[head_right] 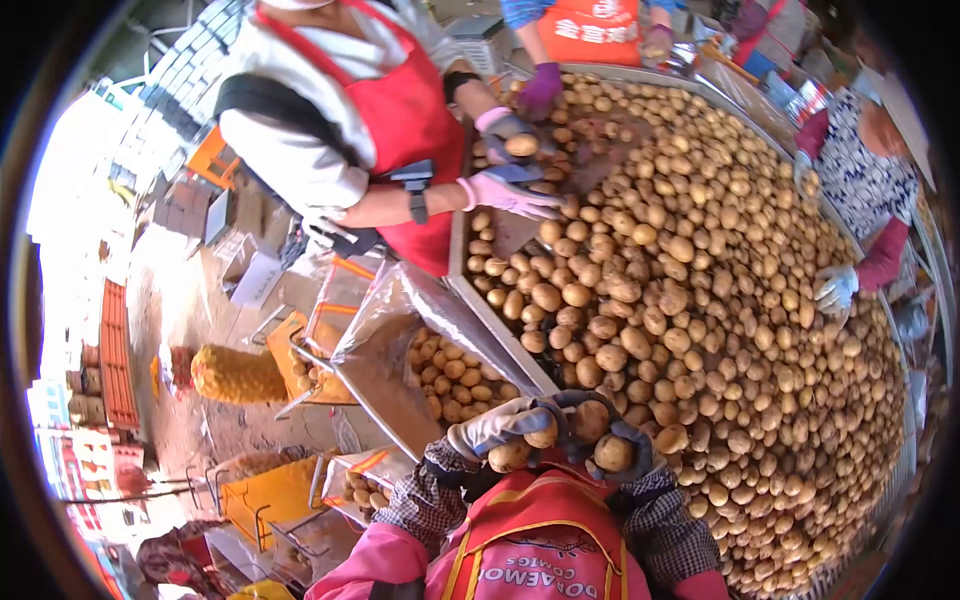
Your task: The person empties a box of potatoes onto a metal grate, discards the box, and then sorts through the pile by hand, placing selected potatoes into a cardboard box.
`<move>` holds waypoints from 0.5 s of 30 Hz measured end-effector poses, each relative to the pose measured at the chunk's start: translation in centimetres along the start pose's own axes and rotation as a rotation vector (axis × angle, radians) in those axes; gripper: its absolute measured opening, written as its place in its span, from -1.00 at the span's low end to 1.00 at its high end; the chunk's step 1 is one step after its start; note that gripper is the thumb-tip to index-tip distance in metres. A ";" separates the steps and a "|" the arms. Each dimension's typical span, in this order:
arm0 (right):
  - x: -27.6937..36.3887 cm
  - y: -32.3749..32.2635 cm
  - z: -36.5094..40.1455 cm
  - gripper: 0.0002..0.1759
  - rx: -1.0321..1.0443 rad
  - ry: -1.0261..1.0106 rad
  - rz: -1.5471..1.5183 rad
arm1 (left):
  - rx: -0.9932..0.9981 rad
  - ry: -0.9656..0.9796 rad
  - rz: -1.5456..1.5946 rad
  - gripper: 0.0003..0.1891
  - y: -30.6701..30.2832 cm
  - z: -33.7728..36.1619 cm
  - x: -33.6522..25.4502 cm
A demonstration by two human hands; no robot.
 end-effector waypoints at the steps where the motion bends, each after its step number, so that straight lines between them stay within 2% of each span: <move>1: -1.3 -0.7 0.1 -0.31 -0.008 0.027 -0.167 | -0.030 0.085 0.157 -0.34 -0.5 1.4 0.4; 2: -2.3 -1.3 0.3 -0.34 -0.011 0.063 -0.302 | -0.052 0.172 0.308 -0.31 -0.9 2.8 1.1; 3: -3.2 -1.9 0.2 -0.37 -0.013 0.111 -0.405 | -0.179 0.111 0.345 -0.26 -2.9 4.7 3.0; 4: -4.1 -2.1 -0.5 -0.40 -0.014 0.173 -0.473 | -0.381 0.089 0.388 -0.32 -4.7 6.1 5.1; 5: -5.0 -2.0 -1.3 -0.42 -0.021 0.231 -0.511 | -0.776 0.107 -0.116 -0.34 -7.0 7.9 7.6; 6: -6.1 -1.7 -2.3 -0.45 -0.036 0.295 -0.532 | -1.103 0.009 -0.492 -0.36 -7.5 9.7 8.6; 7: -7.5 -0.8 -3.9 -0.43 -0.067 0.351 -0.553 | -1.432 -0.185 -0.826 -0.38 -7.9 11.6 9.8; 8: -8.7 0.1 -5.5 -0.42 -0.135 0.437 -0.391 | -1.532 -0.173 -0.853 -0.36 -8.8 12.7 11.1; 10: -12.1 3.1 -9.8 -0.46 -0.142 0.499 -0.456 | -1.715 -0.236 -0.798 -0.36 -9.7 15.8 13.6; 11: -13.7 4.4 -12.0 -0.47 -0.168 0.560 -0.395 | -1.787 -0.275 -0.791 -0.38 -10.3 16.7 15.2; 12: -15.4 5.7 -14.1 -0.48 -0.194 0.621 -0.333 | -1.770 -0.326 -0.772 -0.40 -10.8 17.3 17.0; 15: -20.8 9.4 -20.5 -0.51 -0.062 0.666 -0.142 | -1.713 -0.183 -0.796 -0.42 -11.8 17.1 19.0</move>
Point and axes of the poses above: each hand's wrist, its own z-axis away from the middle knuckle, its own y-axis out of the palm, x = y × z, the point moved 6 cm from there along -z, towards the middle knuckle, and after that the axes turned 15 degrees about -y, right-handed, at the moved point
